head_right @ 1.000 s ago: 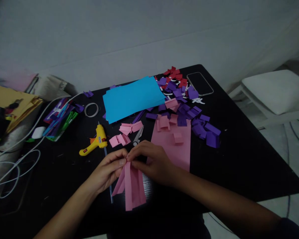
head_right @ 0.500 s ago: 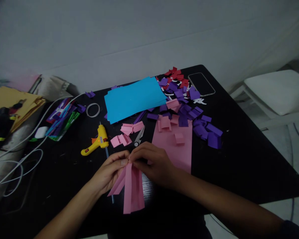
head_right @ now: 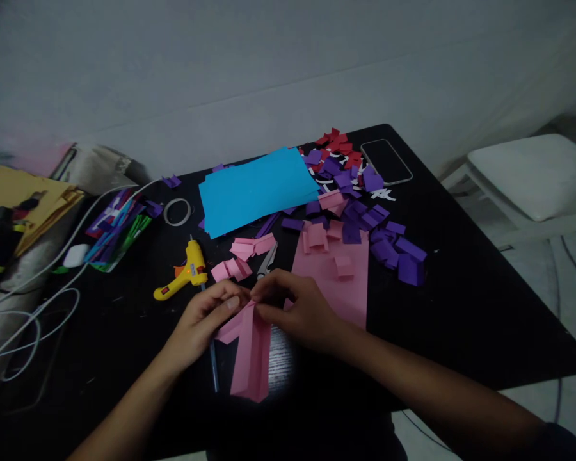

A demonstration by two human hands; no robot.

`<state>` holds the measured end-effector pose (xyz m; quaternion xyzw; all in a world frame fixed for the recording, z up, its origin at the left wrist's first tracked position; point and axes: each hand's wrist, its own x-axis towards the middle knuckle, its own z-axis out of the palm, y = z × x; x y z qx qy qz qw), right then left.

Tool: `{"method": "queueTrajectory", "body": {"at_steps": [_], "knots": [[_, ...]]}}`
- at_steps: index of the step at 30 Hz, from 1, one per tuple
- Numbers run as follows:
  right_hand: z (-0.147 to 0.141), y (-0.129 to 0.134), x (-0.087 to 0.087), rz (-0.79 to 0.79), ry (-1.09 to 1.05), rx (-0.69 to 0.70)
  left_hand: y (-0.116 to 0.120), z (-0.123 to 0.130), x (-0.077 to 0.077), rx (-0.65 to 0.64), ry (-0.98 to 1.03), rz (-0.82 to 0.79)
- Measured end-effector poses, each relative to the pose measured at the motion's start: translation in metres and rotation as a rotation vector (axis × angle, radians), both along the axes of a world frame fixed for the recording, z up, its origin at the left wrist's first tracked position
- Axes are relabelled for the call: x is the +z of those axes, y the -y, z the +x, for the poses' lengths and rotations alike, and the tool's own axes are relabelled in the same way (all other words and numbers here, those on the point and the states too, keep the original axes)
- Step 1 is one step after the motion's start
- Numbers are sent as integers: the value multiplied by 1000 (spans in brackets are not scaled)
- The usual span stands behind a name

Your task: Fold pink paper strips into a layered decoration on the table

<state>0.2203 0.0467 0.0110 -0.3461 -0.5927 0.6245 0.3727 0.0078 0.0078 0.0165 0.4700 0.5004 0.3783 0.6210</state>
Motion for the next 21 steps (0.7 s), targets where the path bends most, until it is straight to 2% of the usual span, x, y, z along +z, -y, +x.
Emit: {"method": "queueTrajectory", "body": {"at_steps": [3, 5, 7, 9, 21], "knots": [[-2, -1, -3, -152, -23, 72, 2, -9, 5, -41, -250, 422], [-3, -1, -6, -240, -45, 120, 5, -13, 10, -199, -378, 605], [-3, -1, -7, -290, -67, 145, 8, -14, 13, -320, -465, 646], [-3, -1, -8, -309, -70, 151, 9, -13, 15, -373, -517, 656], [-2, -1, -5, -391, -72, 159, 4, -9, 11, -315, -534, 697]]}}
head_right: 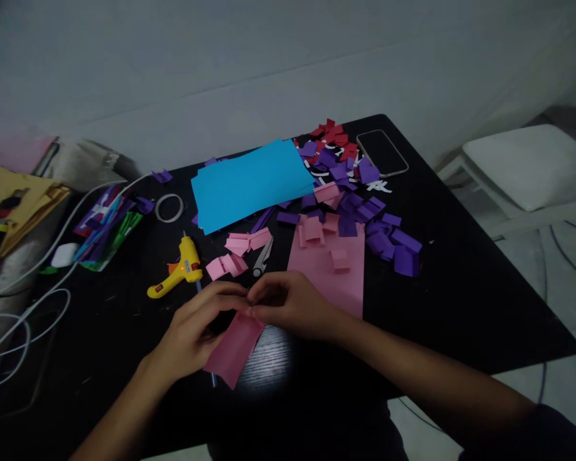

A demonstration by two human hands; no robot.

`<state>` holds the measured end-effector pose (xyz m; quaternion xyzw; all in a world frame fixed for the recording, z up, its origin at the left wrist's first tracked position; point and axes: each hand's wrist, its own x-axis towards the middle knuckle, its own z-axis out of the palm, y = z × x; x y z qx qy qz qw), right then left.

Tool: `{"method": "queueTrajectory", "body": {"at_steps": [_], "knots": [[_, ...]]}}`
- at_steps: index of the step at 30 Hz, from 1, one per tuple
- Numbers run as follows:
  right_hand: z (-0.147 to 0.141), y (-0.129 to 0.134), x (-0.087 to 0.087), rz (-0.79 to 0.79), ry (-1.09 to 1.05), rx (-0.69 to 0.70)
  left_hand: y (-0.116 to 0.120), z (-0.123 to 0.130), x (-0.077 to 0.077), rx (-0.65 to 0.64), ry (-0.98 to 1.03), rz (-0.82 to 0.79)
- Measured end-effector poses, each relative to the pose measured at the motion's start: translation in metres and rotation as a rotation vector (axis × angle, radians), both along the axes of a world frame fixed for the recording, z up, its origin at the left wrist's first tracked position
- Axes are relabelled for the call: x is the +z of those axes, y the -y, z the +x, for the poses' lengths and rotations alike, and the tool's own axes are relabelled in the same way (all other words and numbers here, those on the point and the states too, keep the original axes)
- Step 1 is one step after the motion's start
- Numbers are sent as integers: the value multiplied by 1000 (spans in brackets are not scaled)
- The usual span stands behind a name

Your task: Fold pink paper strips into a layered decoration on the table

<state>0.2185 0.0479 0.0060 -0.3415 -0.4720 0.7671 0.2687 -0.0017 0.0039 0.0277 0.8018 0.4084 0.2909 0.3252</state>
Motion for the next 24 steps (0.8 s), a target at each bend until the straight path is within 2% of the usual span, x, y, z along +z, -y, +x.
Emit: {"method": "queueTrajectory", "body": {"at_steps": [7, 18, 24], "knots": [[-2, 0, -1, 29, -29, -21, 0, 0, -2, 8, 62, -39], [-3, 0, -4, 46, -25, -21, -1, -1, -2, 96, 128, -161], [-2, -2, -3, 63, -46, -51, 0, 0, -3, 201, 139, -194]]}}
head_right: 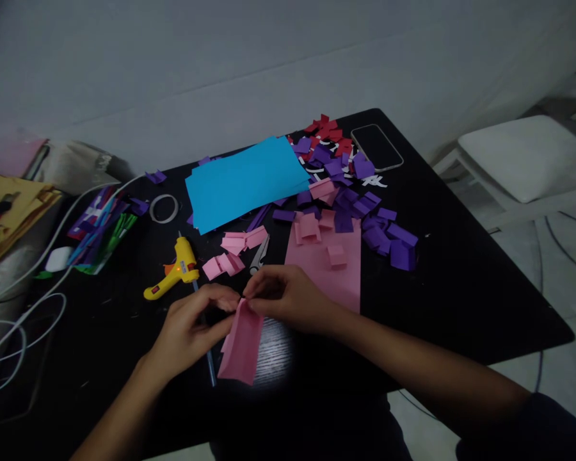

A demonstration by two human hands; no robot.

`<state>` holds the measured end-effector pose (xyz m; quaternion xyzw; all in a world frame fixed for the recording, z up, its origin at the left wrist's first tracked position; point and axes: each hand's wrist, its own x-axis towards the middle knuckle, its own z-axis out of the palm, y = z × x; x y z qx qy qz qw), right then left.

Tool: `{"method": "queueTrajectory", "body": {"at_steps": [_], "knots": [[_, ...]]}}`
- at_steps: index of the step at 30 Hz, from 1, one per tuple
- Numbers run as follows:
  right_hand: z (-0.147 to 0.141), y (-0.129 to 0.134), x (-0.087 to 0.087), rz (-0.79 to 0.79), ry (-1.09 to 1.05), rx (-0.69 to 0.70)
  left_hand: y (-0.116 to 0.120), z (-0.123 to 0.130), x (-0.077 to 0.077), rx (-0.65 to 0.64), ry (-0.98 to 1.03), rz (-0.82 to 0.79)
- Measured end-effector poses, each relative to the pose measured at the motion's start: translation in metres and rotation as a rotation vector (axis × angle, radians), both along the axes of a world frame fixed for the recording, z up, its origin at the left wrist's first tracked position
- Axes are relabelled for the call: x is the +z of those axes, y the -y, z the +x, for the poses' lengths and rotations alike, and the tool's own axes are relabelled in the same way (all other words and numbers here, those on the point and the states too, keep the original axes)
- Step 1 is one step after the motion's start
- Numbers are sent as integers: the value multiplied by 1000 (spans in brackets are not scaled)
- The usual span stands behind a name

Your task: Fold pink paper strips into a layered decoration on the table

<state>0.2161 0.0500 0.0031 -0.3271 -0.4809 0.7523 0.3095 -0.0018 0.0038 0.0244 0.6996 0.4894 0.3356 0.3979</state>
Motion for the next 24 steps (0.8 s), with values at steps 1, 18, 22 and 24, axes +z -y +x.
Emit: {"method": "queueTrajectory", "body": {"at_steps": [1, 18, 22, 24], "knots": [[0, 0, 0, 8, -3, -10, 0, 0, 0, 7, -10, 10], [1, 5, 0, 475, 199, -141, 4, 7, -1, 78, -66, 122], [1, 6, -1, 493, 216, -149, 4, 7, -2, 78, -71, 107], [1, 6, 0, 484, 218, -147, 4, 8, -1, 65, -89, 127]]}}
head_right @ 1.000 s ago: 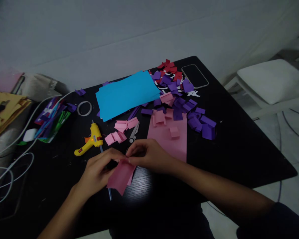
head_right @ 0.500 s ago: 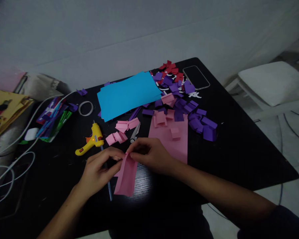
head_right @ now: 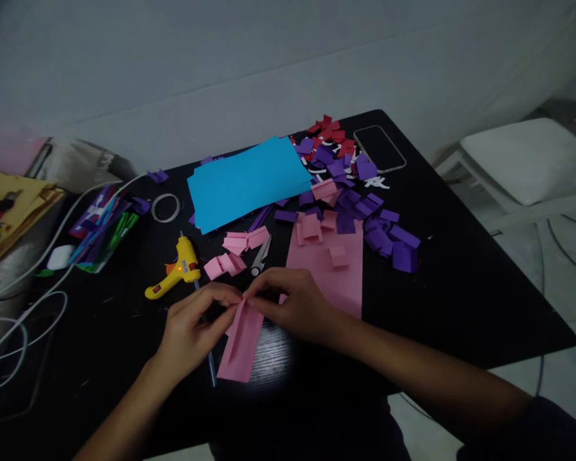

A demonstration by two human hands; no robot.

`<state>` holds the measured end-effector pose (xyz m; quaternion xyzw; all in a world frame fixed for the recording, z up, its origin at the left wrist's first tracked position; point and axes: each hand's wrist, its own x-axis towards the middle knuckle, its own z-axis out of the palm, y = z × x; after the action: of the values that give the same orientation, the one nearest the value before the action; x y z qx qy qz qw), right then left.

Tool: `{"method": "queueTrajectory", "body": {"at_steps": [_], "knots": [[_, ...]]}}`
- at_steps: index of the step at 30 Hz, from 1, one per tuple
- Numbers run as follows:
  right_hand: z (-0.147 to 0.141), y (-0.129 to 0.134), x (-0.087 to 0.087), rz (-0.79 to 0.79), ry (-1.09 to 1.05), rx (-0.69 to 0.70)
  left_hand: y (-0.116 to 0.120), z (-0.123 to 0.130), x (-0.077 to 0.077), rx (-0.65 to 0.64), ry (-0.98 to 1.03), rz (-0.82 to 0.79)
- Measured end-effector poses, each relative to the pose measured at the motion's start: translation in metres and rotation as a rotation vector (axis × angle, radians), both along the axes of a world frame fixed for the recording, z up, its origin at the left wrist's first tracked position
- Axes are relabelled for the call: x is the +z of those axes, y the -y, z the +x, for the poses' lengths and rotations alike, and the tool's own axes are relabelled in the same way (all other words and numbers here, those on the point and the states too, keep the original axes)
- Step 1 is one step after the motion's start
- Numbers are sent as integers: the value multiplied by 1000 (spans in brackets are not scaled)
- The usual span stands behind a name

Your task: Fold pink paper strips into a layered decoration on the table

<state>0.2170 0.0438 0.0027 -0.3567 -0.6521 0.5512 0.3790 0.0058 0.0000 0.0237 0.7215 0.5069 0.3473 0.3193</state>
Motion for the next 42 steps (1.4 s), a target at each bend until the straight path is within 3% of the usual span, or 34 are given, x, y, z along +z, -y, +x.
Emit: {"method": "queueTrajectory", "body": {"at_steps": [11, 25, 28, 33, 37, 42], "knots": [[1, -2, 0, 12, 22, -1, -2, 1, -2, -63, -18, 111], [1, -1, 4, -65, 25, 1, -2, 1, -4, -70, -30, 105], [0, -3, 5, -135, -7, 17, -2, -1, -4, -100, -29, 117], [-1, -4, 2, -331, -100, 63, -4, -9, -3, -286, -170, 203], [0, -5, 1, -448, -165, 111, -4, -11, -3, -276, -204, 206], [1, -5, 2, -480, -169, 145, -4, -9, 0, -274, -113, 156]]}}
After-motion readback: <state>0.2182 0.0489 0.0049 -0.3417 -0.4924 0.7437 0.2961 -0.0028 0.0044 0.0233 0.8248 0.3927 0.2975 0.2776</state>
